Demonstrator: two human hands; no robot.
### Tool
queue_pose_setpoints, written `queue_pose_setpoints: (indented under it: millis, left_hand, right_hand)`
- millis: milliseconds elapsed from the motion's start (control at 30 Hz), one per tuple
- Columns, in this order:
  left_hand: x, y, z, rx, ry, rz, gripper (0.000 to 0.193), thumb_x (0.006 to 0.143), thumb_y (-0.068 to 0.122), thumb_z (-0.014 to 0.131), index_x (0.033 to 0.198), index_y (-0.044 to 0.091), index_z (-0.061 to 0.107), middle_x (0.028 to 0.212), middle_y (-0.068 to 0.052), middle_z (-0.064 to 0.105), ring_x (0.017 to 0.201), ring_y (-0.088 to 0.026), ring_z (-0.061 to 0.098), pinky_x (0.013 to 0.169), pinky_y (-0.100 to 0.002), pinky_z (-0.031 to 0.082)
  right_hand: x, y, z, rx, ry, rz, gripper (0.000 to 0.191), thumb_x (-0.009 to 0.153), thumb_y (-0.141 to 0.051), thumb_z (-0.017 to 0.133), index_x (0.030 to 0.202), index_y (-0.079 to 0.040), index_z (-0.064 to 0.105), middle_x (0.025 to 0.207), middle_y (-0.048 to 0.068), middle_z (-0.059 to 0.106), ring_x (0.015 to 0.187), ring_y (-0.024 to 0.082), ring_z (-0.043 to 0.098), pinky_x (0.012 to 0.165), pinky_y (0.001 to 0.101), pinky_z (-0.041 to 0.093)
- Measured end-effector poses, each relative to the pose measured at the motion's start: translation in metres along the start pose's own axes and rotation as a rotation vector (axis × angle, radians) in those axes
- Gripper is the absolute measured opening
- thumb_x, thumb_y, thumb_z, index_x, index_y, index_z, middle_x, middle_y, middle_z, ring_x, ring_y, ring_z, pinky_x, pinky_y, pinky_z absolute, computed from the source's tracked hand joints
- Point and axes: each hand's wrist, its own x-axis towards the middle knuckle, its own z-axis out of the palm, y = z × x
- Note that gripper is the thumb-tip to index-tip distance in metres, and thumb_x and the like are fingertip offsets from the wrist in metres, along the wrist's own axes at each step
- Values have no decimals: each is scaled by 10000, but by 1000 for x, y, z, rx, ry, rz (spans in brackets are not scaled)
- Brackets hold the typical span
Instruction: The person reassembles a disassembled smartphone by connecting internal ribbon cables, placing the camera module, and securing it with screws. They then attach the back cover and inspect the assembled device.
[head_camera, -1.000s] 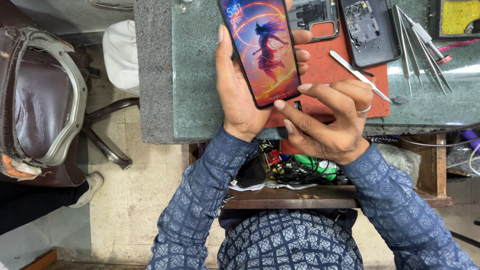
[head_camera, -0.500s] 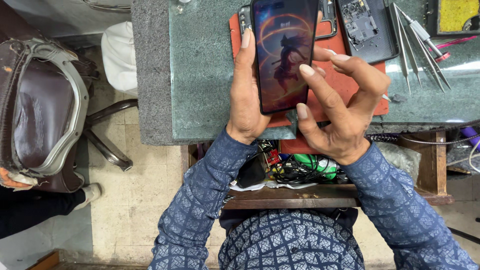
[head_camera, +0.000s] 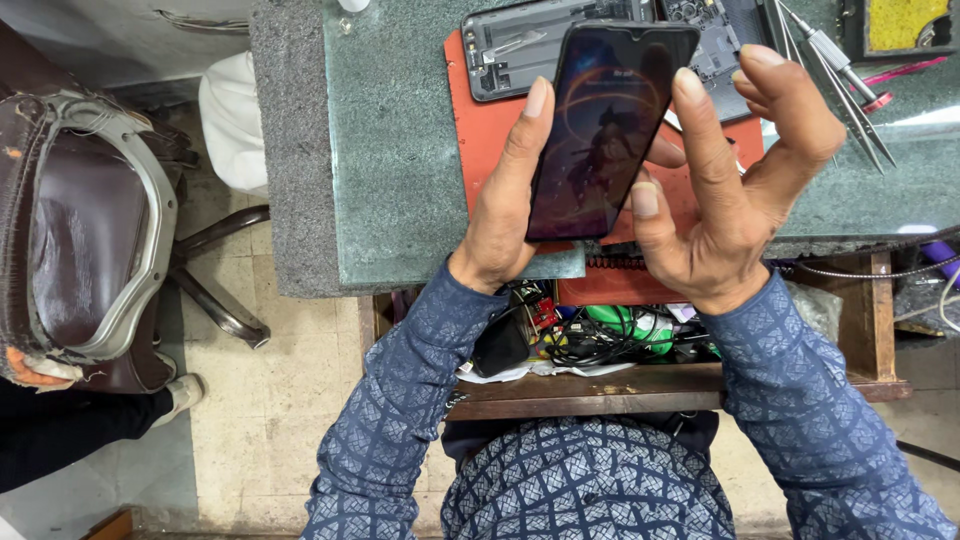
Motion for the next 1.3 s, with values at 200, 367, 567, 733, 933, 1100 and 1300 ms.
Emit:
queue_pose_setpoints:
  millis: [200,367,567,733,933,1100,1300]
  left_hand:
    - [0,2,3,-19,-7,-26,730,1187,588,266,1422,-33,569,1241,-200,703,1165,-255,698,1067,-384,578]
    - [-1,4,8,-25,14,-85,679,1147,535,315,1503,-9,509,1291,-190,672,1186,-261,687,1077,-402,567]
    - [1,3,6,-142,42,-62,694,1168,552,284,1481,-26,505,1297,-207,664,1165,-270,688,1076,-398,568]
    - [-1,-2,4,-94,97,-68,738,1133,580,279,1478,-22,531,1258,-227,678,1086,-275,716,998,-411,610]
    - [-1,-2,0,-37,92,-7,780,1167,620,258,1355,-57,597,1060,-228,723,967,-264,742,913,-396,630]
    - [1,2,2,-28,159,12,774,1122,608,240,1350,-35,604,1087,-207,732,956,-263,741,891,-396,634]
    - [1,2,1,-79,172,-23,779,1124,615,230,1392,-9,613,1022,-199,744,926,-267,753,904,-409,635]
  right_hand:
    - [3,0,-1,22,-12,18,620,1011,-407,663,1502,-39,574,1528,219,339,1389,380,440,1125,507,456]
    - [7,-3,-4,-10,-28,31,629,1021,-414,648,1520,-39,574,1575,227,310,1430,389,415,1141,509,447]
    - [6,-10,-10,-54,-22,-100,475,972,-414,657,1305,-110,806,1448,187,421,1301,370,426,1082,508,413]
    - [4,-10,-10,-12,23,-131,493,928,-473,627,1207,-127,838,1305,174,461,1212,359,440,1042,512,387]
    - [0,-11,-11,40,11,-28,548,981,-504,604,1277,-88,803,1319,169,431,1270,340,429,1091,489,409]
    - [-1,-11,-12,45,16,17,532,995,-472,621,1307,-77,793,1347,151,437,1305,322,437,1094,451,411]
    - [4,-10,-10,28,-42,-11,531,970,-455,645,1311,-73,784,1351,166,439,1296,345,432,1092,473,404]
